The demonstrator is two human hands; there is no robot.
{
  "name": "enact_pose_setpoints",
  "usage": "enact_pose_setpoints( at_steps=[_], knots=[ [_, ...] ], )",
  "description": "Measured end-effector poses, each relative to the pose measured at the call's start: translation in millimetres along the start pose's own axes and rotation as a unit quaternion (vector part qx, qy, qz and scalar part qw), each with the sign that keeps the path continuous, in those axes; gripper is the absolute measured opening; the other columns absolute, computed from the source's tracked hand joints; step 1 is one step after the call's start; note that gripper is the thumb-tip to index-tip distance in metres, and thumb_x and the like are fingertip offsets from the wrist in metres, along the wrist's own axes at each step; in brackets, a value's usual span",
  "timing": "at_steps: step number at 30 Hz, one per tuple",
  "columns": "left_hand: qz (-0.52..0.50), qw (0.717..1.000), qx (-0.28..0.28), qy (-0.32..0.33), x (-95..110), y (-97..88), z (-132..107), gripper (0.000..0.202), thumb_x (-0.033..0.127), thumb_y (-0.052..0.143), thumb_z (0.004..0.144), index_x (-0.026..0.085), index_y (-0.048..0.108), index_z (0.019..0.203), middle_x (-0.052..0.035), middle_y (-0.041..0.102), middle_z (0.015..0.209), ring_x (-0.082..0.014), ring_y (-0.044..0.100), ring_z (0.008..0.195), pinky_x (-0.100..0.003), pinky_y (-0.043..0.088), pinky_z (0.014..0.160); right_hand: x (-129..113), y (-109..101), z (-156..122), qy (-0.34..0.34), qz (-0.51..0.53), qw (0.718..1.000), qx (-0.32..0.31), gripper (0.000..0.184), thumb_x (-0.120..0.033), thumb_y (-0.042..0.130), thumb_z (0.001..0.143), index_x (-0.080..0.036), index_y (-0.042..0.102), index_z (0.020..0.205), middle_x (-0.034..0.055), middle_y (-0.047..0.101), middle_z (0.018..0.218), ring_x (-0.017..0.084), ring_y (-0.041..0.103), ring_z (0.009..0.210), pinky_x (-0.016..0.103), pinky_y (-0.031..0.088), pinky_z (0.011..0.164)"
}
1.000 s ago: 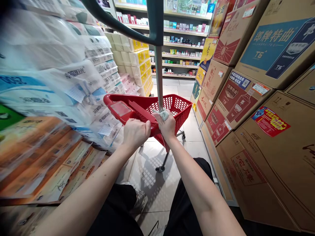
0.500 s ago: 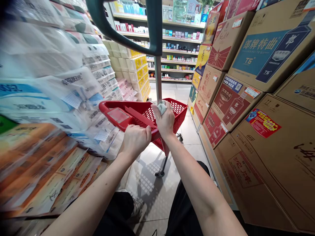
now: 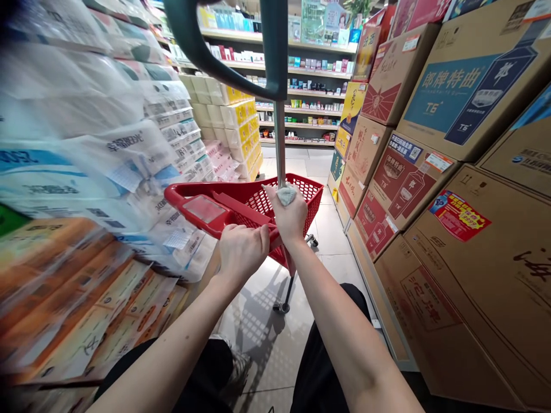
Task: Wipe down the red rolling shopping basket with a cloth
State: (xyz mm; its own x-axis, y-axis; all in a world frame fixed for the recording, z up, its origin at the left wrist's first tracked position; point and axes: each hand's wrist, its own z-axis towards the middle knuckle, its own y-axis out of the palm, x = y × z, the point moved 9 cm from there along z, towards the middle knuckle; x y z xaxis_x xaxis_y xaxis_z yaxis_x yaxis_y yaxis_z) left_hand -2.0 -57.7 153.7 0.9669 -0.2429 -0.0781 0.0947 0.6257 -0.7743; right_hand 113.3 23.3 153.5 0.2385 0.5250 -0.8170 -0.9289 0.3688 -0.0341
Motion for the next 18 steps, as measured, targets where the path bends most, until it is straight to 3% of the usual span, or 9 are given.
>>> enact_pose_setpoints(
  at_steps=[3, 11, 15, 18],
  knots=[
    [-0.008, 1.0, -0.001, -0.009, -1.9, -0.6, 0.3, 0.043, 0.031, 0.03, 0.097, 0.018, 0.062, 0.071, -0.0085, 0.065, 0.061, -0.0219, 0.058, 0.061, -0.04, 0.03, 0.07, 5.6, 4.8, 4.5, 0.013, 0.003, 1.0, -0.011, 0.037, -0.059, 0.063, 0.079, -0.022, 0.06, 0.083, 0.0008, 0.066, 0.075, 0.017, 0.061, 0.068, 0.029, 0.05, 0.067],
    [-0.045, 0.998, -0.015, -0.04, -6.1, -2.9, 0.2, 0.034, 0.034, 0.03, 0.098, 0.019, 0.056, 0.084, -0.0083, 0.066, 0.072, -0.0236, 0.059, 0.07, -0.039, 0.032, 0.075, 45.3, 1.0, -35.8, 0.044, -0.001, 0.997, -0.062, 0.032, -0.052, 0.067, 0.078, -0.022, 0.061, 0.09, 0.0023, 0.069, 0.085, 0.018, 0.064, 0.076, 0.031, 0.053, 0.071],
    [-0.089, 0.995, -0.043, -0.009, -8.8, -5.6, 2.0, 0.034, 0.04, 0.032, 0.099, 0.019, 0.057, 0.089, -0.0078, 0.067, 0.081, -0.0226, 0.061, 0.078, -0.036, 0.036, 0.075, 47.3, 5.7, -33.9, 0.049, 0.035, 0.992, -0.107, 0.028, -0.049, 0.067, 0.079, -0.022, 0.06, 0.085, 0.0002, 0.068, 0.079, 0.016, 0.062, 0.07, 0.03, 0.052, 0.067],
    [-0.131, 0.988, -0.078, 0.029, -25.6, -1.1, 11.1, 0.041, 0.04, 0.026, 0.1, 0.019, 0.06, 0.09, -0.0079, 0.067, 0.091, -0.0205, 0.061, 0.086, -0.033, 0.04, 0.077, 51.7, 13.8, -29.8, 0.049, 0.096, 0.983, -0.145, 0.027, -0.046, 0.069, 0.076, -0.021, 0.06, 0.081, -0.0001, 0.067, 0.077, 0.015, 0.061, 0.068, 0.029, 0.053, 0.066]
  ],
)
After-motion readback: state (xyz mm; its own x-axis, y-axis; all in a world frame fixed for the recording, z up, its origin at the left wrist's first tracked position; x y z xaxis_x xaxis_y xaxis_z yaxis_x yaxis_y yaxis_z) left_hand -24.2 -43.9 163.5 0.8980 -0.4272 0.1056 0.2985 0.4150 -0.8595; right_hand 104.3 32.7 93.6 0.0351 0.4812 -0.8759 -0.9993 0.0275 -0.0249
